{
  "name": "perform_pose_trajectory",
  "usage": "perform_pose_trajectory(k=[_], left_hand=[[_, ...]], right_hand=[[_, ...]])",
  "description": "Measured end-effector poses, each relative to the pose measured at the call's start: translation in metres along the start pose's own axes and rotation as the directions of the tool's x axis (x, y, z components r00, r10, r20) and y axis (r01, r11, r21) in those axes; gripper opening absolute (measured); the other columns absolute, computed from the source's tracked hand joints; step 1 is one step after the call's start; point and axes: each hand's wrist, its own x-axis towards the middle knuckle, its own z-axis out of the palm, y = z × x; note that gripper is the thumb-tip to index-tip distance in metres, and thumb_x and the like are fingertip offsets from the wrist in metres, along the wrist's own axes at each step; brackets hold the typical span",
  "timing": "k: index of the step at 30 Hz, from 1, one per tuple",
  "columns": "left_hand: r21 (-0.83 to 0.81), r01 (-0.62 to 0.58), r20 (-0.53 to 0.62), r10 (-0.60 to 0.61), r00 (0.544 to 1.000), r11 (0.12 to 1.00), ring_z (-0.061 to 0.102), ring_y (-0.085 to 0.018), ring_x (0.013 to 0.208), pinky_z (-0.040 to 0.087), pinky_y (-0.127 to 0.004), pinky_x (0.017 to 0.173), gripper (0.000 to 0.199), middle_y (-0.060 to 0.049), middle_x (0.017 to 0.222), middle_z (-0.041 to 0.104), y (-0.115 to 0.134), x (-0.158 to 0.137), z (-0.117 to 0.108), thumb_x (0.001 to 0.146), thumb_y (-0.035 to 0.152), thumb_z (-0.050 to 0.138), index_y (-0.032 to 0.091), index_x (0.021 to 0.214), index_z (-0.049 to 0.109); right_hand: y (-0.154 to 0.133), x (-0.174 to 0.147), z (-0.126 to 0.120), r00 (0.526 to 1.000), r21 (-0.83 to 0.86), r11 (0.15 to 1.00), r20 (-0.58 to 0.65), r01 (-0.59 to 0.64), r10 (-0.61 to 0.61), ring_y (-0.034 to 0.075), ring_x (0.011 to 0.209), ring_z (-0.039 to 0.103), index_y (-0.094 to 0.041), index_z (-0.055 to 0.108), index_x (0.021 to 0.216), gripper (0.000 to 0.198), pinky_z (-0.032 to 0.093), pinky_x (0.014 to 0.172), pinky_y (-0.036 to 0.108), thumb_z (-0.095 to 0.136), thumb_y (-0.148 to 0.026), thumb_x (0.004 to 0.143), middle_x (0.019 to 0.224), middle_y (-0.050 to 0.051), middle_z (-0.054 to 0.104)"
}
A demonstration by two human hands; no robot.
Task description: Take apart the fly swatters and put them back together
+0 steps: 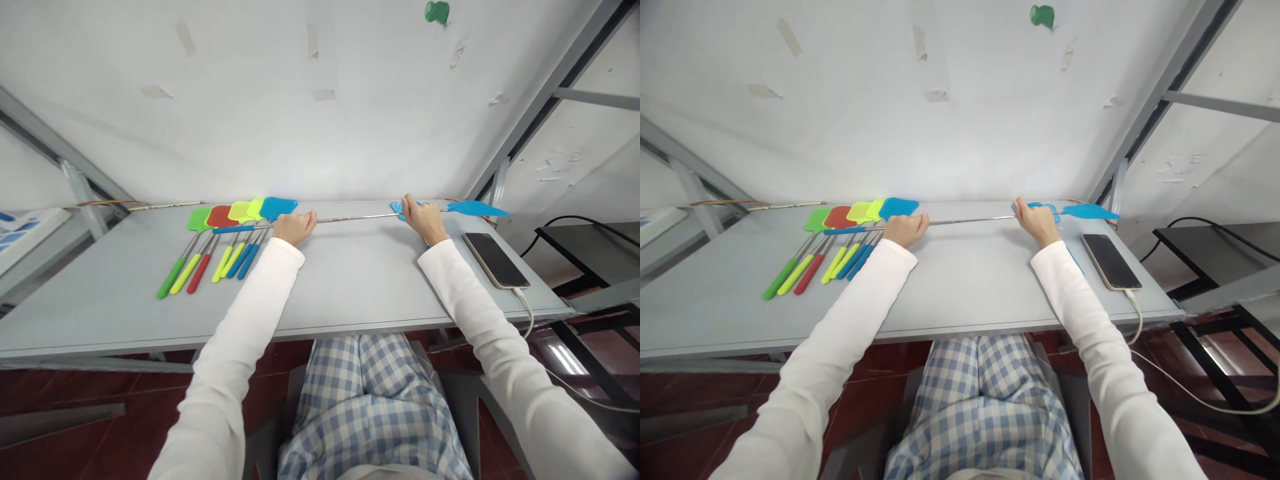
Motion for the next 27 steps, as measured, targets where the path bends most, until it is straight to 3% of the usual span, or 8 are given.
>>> perform_pose_trajectory(k=[6,11,16,19,22,24,27], left_hand=[[0.02,-0.074,0.04,0.073,0.997,0.997,0.068,-0.026,0.082,0.034,-0.031,0.062,0.059,-0.019,0.083,0.072,-0.002,0.0,-0.001,0.097,0.038,0.02,0.013,0.09,0.072],[0.031,-0.061,0.067,0.059,0.996,0.998,0.068,-0.027,0.084,0.036,-0.031,0.064,0.059,-0.021,0.085,0.071,-0.006,0.001,-0.004,0.098,0.037,0.018,0.01,0.094,0.071],[-0.008,0.002,0.094,-0.001,0.996,1.0,0.067,-0.025,0.088,0.039,-0.031,0.07,0.058,-0.018,0.089,0.072,-0.018,0.002,-0.005,0.097,0.042,0.02,0.015,0.097,0.071],[-0.037,0.061,0.2,-0.053,0.978,0.997,0.066,-0.026,0.093,0.041,-0.031,0.072,0.057,-0.014,0.096,0.073,-0.029,0.002,-0.004,0.095,0.048,0.022,0.021,0.096,0.072],[-0.021,0.122,0.267,-0.112,0.957,0.992,0.064,-0.029,0.097,0.042,-0.034,0.074,0.06,-0.016,0.099,0.072,-0.038,0.002,-0.003,0.094,0.049,0.022,0.019,0.092,0.073],[-0.009,0.156,0.257,-0.148,0.955,0.988,0.064,-0.031,0.096,0.042,-0.037,0.075,0.062,-0.019,0.099,0.071,-0.039,0.003,-0.002,0.094,0.05,0.021,0.016,0.092,0.073],[-0.015,0.192,0.211,-0.185,0.96,0.981,0.065,-0.032,0.093,0.042,-0.039,0.077,0.064,-0.021,0.095,0.071,-0.037,0.003,0.0,0.094,0.05,0.019,0.015,0.09,0.073]], right_hand=[[0.011,0.0,0.003,0.999,0.018,1.0,-0.043,-0.015,0.016,0.016,0.053,0.047,-0.013,0.06,0.099,0.051,0.018,0.058,0.028,0.014,-0.036,0.099,0.064,0.01,0.062],[0.029,0.002,0.006,0.997,0.011,0.998,-0.028,-0.068,0.069,0.017,0.057,0.048,-0.014,0.063,0.093,0.055,0.018,0.059,0.029,0.014,-0.036,0.099,0.066,0.011,0.062],[0.039,0.003,0.007,0.991,0.044,0.991,-0.038,-0.124,0.125,0.018,0.059,0.051,-0.014,0.065,0.091,0.056,0.02,0.059,0.029,0.015,-0.036,0.1,0.067,0.012,0.063],[0.04,0.0,0.01,0.987,0.085,0.985,-0.043,-0.149,0.153,0.02,0.065,0.055,-0.013,0.067,0.09,0.055,0.025,0.06,0.029,0.018,-0.037,0.099,0.073,0.014,0.065],[0.039,-0.001,0.016,0.996,0.115,0.989,-0.006,-0.091,0.092,0.025,0.078,0.058,-0.012,0.068,0.088,0.055,0.032,0.067,0.032,0.022,-0.039,0.099,0.078,0.018,0.067],[0.038,0.0,0.021,0.997,0.13,0.989,0.009,-0.076,0.075,0.028,0.085,0.058,-0.01,0.069,0.087,0.058,0.035,0.073,0.036,0.021,-0.04,0.099,0.079,0.02,0.066],[0.039,0.004,0.028,0.983,0.174,0.968,0.004,-0.181,0.183,0.03,0.082,0.058,-0.007,0.07,0.083,0.066,0.037,0.073,0.04,0.016,-0.041,0.099,0.076,0.023,0.065]])
